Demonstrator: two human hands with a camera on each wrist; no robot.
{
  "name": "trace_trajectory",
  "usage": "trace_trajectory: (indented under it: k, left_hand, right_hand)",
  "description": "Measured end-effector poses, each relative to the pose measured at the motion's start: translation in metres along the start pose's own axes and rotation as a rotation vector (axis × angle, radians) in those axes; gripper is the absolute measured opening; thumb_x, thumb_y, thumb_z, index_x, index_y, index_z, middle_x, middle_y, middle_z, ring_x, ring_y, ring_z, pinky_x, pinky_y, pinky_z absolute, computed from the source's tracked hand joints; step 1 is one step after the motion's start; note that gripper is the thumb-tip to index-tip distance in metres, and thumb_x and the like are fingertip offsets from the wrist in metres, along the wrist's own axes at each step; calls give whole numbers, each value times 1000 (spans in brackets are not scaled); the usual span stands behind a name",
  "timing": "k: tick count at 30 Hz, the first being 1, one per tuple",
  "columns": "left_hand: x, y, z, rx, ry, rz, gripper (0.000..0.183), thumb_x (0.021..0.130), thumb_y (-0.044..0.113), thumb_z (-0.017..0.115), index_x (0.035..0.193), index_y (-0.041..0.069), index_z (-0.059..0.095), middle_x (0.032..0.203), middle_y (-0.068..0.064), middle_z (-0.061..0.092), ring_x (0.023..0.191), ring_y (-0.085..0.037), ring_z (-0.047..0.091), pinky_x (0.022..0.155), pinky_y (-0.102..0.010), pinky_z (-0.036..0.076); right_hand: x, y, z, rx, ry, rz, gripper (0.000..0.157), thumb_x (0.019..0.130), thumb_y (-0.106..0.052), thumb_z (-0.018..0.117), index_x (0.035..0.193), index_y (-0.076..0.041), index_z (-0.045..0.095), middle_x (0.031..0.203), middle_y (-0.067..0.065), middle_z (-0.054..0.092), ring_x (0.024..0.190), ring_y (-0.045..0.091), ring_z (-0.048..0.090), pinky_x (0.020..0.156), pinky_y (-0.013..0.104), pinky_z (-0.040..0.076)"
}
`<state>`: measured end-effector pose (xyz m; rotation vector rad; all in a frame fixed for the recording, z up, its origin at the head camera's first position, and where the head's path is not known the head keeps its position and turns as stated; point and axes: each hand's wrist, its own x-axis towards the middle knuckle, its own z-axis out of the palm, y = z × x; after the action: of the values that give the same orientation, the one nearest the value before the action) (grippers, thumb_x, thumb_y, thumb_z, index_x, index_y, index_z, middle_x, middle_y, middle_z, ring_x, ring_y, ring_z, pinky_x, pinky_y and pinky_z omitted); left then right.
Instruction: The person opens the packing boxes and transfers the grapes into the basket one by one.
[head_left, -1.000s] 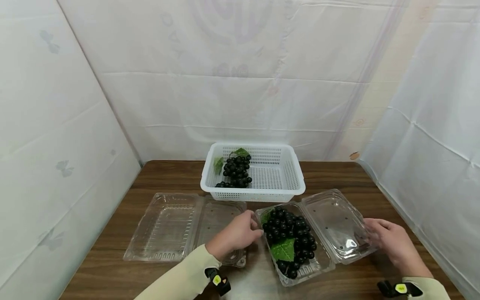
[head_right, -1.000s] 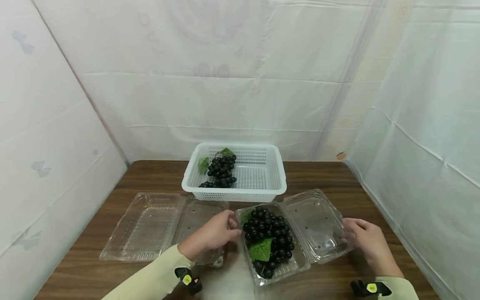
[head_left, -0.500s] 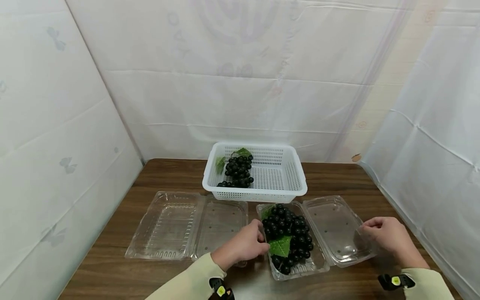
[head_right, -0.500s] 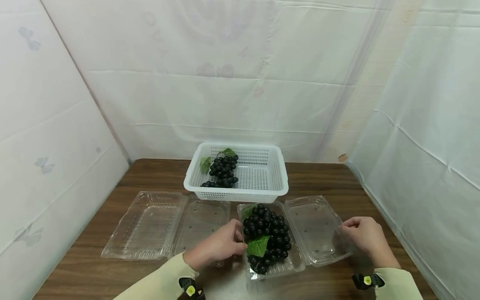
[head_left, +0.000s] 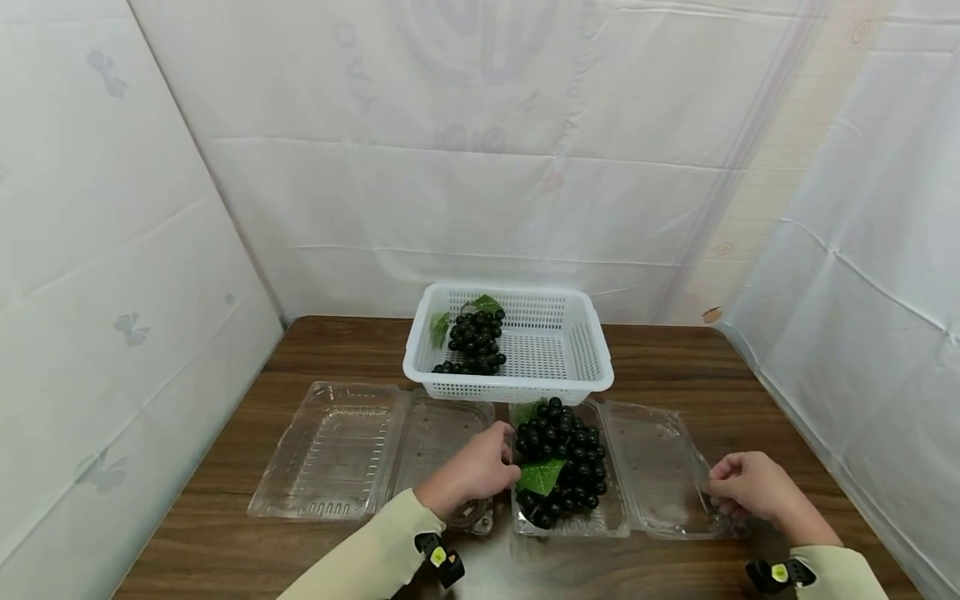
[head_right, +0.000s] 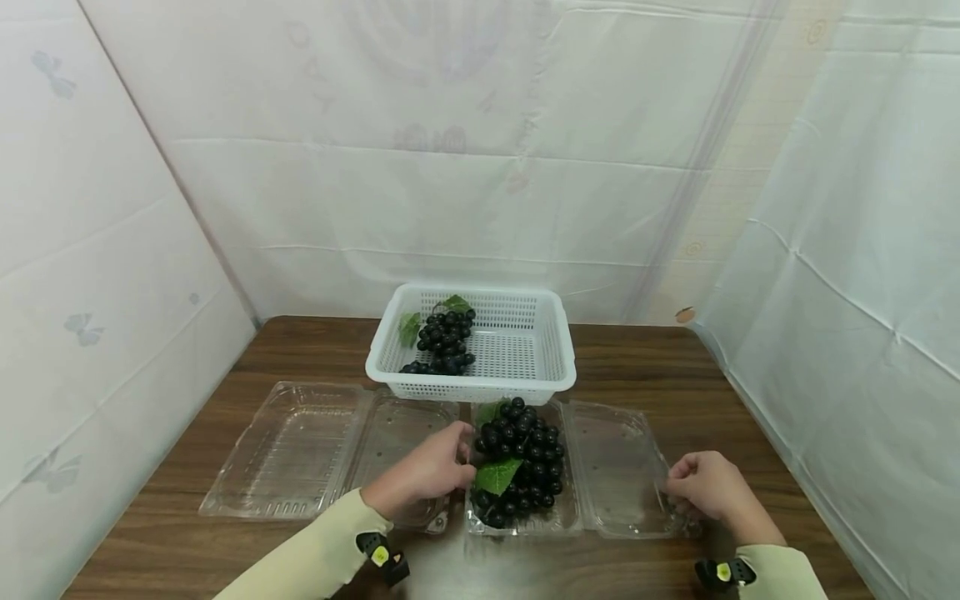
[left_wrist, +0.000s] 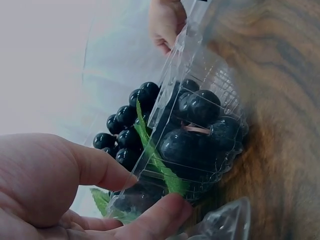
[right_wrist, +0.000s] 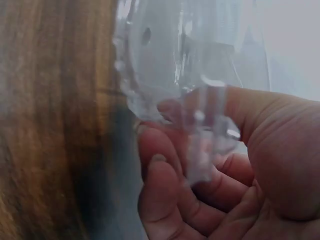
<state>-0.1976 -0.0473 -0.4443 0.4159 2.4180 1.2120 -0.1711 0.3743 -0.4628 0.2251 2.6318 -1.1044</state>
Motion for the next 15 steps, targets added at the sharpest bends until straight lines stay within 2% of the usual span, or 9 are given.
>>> trace_trajectory:
  k: [3,7,10,13,15]
  left_hand:
    - [1,0,-2,-9,-7,-7,60,93,5,63,148,-2,40,105,-9,62,54,-14,42,57,-34,36]
    - [1,0,-3,-18,-20,-17,61,94,5,63,150,-1,38,102,-8,62,53,-14,40,56,-33,35]
    - [2,-1,-2,-33,-24,-21,68,94,4,61,155,-1,31,86,-3,60,51,-13,38,55,-33,33]
    - [2,-1,-2,-46,-23,-24,76,93,3,60,159,-1,22,69,1,50,49,-13,32,53,-32,30]
    - [3,-1,-1,-51,-22,-27,79,93,2,59,160,0,18,63,4,43,48,-13,29,53,-33,28]
  right_hand:
    - [0,1,4,39,-29,7,13,89,-6,72,89,3,62,71,5,68,65,20,66,57,36,57]
    - [1,1,6,-5,-7,13,15,87,-9,75,88,1,65,71,3,67,65,19,65,57,36,57]
    - [2,1,7,-59,21,9,16,85,-12,78,86,-1,66,69,2,65,64,19,63,57,35,56]
    - [2,-1,8,-84,32,5,17,84,-13,79,85,-2,66,68,2,64,63,19,62,56,35,56]
    - [2,-2,8,-89,35,9,17,83,-13,80,84,-2,66,68,2,63,63,19,62,56,34,56]
